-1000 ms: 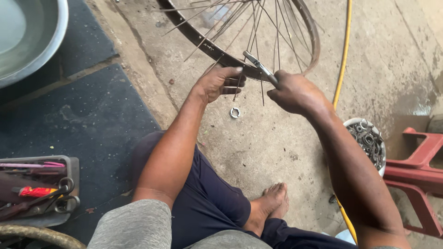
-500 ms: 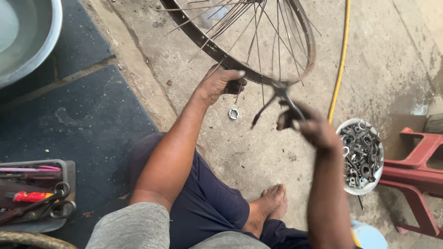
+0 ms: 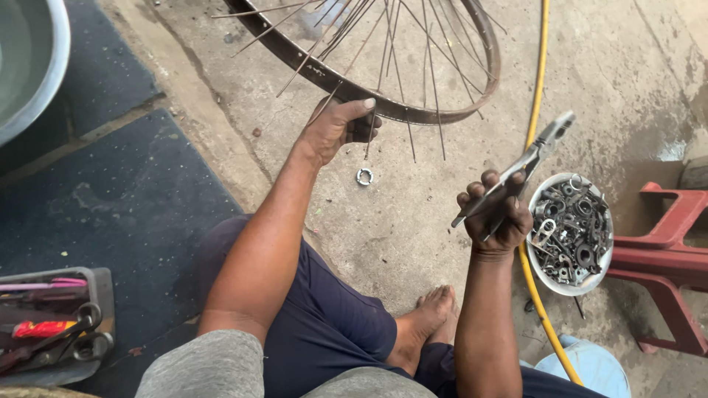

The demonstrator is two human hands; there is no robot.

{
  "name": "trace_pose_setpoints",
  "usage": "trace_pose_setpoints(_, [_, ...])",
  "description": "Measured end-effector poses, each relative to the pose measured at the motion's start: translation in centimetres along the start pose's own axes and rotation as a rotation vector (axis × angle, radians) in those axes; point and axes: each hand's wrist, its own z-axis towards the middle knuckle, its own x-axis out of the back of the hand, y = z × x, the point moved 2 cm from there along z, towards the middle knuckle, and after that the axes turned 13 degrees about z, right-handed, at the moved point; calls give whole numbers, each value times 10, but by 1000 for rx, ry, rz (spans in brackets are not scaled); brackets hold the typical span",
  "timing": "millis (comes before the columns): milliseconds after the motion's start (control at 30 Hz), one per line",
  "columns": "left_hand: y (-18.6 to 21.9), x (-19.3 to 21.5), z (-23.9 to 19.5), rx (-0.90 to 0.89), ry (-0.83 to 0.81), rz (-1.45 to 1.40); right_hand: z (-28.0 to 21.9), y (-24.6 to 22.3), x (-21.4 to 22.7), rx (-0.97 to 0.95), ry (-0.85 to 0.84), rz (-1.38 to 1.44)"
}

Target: The person uses pliers to adjust and tighten the spokes of a bicycle wheel. They rotate the wheel to access different sections and continue working on the spokes throughout the clip.

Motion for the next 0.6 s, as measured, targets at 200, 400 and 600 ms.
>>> trace_pose_setpoints(200, [10,-10,-6,-19,-3,-18,-1,31,-1,-200,84,-172])
trace_pose_setpoints(400, [11,-5,-4,-16,23,-24,4,62,-26,-602,120,-792])
trace_pose_setpoints(600, [20,3,-6,-176,-22,-146,0,131,-17,-365,30,194])
